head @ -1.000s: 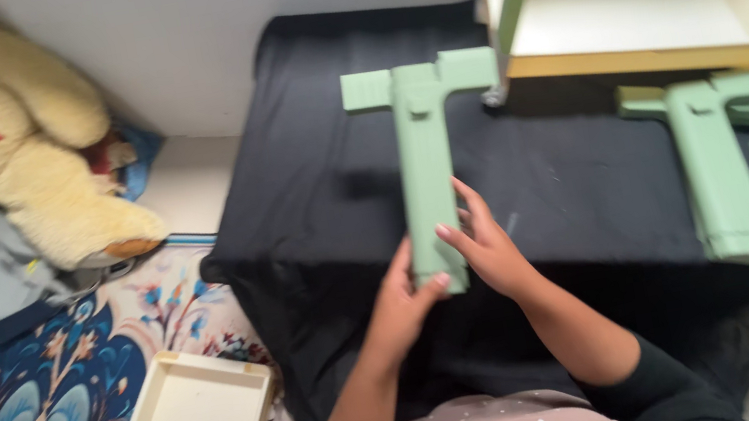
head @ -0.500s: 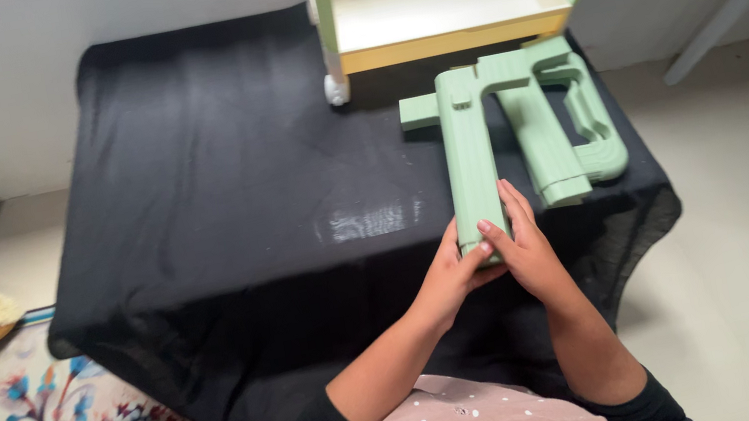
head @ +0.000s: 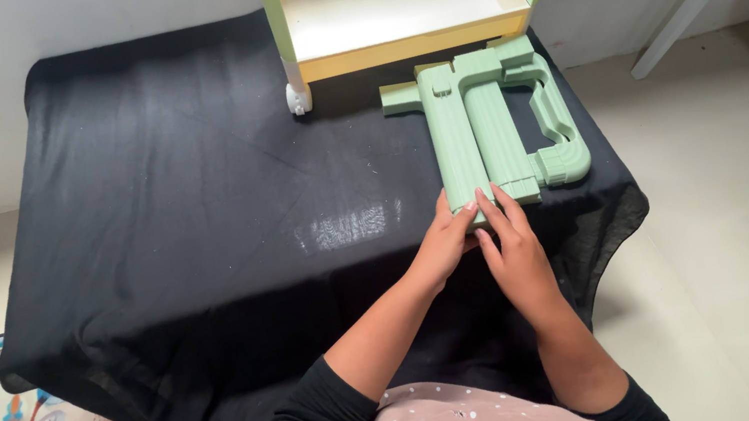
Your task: The person assembles a small plastic storage unit by attaching white caster wheels to a beige tray and then inserting light green legs into the tray corners. The person handles the wheels, tray, and legs by hand and places the assembled unit on a black-covered table.
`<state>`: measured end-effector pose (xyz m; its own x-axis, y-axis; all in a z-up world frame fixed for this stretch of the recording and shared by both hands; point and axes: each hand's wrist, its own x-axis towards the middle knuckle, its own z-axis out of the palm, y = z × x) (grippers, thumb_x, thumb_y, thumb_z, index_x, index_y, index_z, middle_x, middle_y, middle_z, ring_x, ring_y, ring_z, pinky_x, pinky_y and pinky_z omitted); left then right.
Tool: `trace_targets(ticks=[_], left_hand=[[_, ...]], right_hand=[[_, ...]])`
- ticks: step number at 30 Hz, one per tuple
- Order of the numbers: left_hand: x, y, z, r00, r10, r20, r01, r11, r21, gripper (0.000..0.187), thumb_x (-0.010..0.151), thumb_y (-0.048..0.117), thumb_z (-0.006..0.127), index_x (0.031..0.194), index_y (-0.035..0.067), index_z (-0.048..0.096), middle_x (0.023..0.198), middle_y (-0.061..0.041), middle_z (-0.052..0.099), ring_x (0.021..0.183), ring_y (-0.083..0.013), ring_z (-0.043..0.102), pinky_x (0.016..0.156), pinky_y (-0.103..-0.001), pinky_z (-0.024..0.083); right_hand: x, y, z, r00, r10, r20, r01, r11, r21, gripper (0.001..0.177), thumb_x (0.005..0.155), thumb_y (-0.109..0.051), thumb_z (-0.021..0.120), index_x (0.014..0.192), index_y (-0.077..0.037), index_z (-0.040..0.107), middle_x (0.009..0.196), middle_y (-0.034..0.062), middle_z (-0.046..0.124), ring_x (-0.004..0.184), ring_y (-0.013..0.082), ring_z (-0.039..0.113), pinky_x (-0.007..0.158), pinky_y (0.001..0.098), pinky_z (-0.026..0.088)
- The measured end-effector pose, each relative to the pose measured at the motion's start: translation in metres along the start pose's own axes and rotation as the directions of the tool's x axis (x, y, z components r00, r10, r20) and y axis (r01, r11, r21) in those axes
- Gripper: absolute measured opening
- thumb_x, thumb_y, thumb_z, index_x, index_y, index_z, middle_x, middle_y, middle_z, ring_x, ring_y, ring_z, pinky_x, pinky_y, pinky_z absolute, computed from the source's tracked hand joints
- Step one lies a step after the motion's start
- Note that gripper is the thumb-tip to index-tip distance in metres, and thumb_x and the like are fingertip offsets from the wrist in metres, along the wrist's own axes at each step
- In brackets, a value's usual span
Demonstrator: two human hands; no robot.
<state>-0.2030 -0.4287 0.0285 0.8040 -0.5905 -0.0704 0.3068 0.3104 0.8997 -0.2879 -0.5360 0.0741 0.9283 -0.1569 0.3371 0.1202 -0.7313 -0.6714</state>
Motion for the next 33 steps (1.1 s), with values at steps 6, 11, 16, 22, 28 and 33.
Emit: trace_targets(ticks=[6,11,16,22,28,33], left_hand=[[0.007,0.029,-0.010,0.983,-0.160,-0.086,0.176,0.722,0.669,0.073,0.104,0.046,0.038,0.157,-0.001,0.020,0.100,-0.019,0.073,0.079,-0.0311,0.077,0.076,-0.041,0.061],[0.015,0.031,-0.008,0.994,0.043,-0.098,0.082,0.285,0.955,0.075,0.107,0.054,0.034,0.151,-0.007,0.037,0.085,-0.018,0.076,0.086,-0.0360,0.074,0.076,-0.047,0.057],[0.012,0.039,-0.012,0.989,0.115,-0.096,0.048,0.366,0.930,0.078,0.104,0.050,0.038,0.159,-0.005,0.026,0.080,-0.018,0.074,0.077,-0.0363,0.072,0.070,-0.046,0.056],[-0.020,0.043,-0.033,0.940,0.253,0.227,-0.332,0.540,0.773,0.102,0.080,0.028,0.081,0.157,-0.001,0.022,0.100,-0.011,0.065,0.064,-0.0225,0.068,0.063,-0.034,0.056],[-0.011,0.011,-0.029,0.875,0.440,0.200,-0.315,0.207,0.926,0.090,0.084,0.022,0.080,0.158,0.001,0.034,0.095,-0.005,0.068,0.080,-0.0267,0.069,0.064,-0.037,0.054],[-0.006,-0.001,-0.016,0.890,0.419,0.179,-0.233,0.079,0.969,0.090,0.083,0.026,0.080,0.156,0.002,0.035,0.097,-0.004,0.069,0.076,-0.0248,0.071,0.058,-0.038,0.054]], right_hand=[[-0.001,0.006,0.008,0.980,-0.144,-0.137,0.093,0.942,-0.322,0.055,0.089,-0.006,0.070,0.143,-0.014,0.061,0.145,0.0132,0.053,0.120,0.0366,0.053,0.101,0.0443,0.048],[0.001,0.015,0.011,0.985,-0.105,-0.136,0.052,0.937,-0.347,0.056,0.088,-0.006,0.072,0.142,-0.014,0.062,0.144,0.0123,0.054,0.118,0.0360,0.052,0.100,0.0440,0.048],[-0.002,0.019,0.014,0.981,-0.108,-0.159,0.047,0.936,-0.348,0.057,0.087,-0.008,0.073,0.143,-0.013,0.062,0.145,0.0137,0.051,0.123,0.0381,0.050,0.103,0.0464,0.046],[-0.003,0.024,0.008,0.964,-0.175,-0.199,0.114,0.952,-0.283,0.057,0.090,-0.010,0.073,0.144,-0.014,0.058,0.149,0.0172,0.045,0.133,0.0415,0.046,0.110,0.0509,0.042],[-0.002,0.036,0.007,0.966,-0.165,-0.198,0.109,0.958,-0.265,0.054,0.093,-0.011,0.070,0.146,-0.021,0.059,0.154,0.0188,0.042,0.142,0.0410,0.043,0.117,0.0519,0.038],[-0.007,0.044,0.007,0.973,-0.113,-0.202,0.059,0.965,-0.255,0.058,0.092,-0.011,0.069,0.148,-0.018,0.055,0.158,0.0188,0.039,0.148,0.0453,0.035,0.120,0.0543,0.035]])
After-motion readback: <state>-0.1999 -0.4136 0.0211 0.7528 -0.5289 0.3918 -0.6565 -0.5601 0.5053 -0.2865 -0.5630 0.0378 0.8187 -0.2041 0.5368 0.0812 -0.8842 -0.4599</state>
